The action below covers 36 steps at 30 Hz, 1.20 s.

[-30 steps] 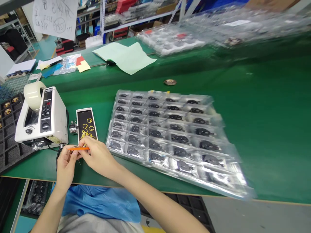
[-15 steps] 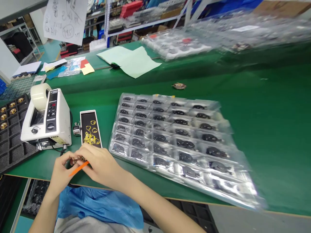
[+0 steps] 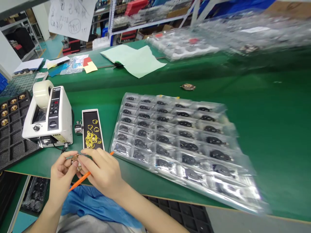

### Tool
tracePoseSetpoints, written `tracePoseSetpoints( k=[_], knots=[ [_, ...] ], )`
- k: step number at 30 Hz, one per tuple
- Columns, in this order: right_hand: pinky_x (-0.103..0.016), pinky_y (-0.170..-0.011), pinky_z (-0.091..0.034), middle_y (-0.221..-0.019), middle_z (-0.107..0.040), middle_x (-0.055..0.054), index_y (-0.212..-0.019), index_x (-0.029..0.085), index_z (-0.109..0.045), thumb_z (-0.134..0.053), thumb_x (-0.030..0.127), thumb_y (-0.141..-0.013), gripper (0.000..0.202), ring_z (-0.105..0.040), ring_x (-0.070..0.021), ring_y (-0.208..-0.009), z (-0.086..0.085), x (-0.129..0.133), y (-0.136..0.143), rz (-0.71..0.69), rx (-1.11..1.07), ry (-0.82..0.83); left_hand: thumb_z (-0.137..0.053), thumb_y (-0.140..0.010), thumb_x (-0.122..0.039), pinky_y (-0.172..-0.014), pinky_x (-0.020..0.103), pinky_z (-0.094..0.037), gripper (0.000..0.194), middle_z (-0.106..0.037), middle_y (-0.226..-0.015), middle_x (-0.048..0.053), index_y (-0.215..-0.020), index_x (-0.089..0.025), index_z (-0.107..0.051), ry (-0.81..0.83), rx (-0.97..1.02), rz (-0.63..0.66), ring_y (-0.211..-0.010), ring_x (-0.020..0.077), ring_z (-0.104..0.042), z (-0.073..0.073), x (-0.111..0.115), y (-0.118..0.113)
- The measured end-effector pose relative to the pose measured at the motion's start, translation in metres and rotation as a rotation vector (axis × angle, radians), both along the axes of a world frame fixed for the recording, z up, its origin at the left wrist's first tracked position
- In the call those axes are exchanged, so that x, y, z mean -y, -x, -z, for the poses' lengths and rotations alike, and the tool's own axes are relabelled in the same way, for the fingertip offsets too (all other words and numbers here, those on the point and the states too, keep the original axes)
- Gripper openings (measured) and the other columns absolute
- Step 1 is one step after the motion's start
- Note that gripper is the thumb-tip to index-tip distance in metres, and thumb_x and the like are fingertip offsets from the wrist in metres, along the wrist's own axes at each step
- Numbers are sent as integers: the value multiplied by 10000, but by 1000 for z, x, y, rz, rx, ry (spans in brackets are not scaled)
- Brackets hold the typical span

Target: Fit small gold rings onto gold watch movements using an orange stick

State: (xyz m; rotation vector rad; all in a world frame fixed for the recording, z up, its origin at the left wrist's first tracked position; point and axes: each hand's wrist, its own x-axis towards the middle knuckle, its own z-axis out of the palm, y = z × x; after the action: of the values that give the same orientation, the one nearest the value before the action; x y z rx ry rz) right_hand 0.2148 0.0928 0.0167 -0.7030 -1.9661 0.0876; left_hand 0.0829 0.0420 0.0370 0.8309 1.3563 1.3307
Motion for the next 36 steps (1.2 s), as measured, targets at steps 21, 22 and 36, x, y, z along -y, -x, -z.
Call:
tracePoseSetpoints(
  k=[21,22,36],
  knots=[
    [-290,-543,-505,-866,-744,-108,-1075,160,-626,-531,87,-890,221,-638,-180,-676,10,-7,-6,-112,36,-111,-714,-790,-239,-642,225,-622,198,-788,-784,39,-973,-183,-763,-113,-247,-95,-651,172,-742,7,7,-7],
    [-291,-548,-509,-866,-744,-110,-1073,159,-624,-527,86,-891,218,-638,-180,-680,10,-7,-7,-114,39,-111,-709,-791,-230,-645,220,-621,196,-790,-794,38,-974,-184,-762,-116,-245,-99,-651,169,-743,7,7,-8],
    [-283,-565,-511,-836,-726,-101,-1005,173,-586,-536,85,-902,144,-628,-170,-664,4,2,2,-42,-21,-49,-672,-814,-207,-677,193,-592,155,-785,-839,35,-961,-186,-718,-135,-220,-108,-731,150,-743,9,6,-9]
  ],
)
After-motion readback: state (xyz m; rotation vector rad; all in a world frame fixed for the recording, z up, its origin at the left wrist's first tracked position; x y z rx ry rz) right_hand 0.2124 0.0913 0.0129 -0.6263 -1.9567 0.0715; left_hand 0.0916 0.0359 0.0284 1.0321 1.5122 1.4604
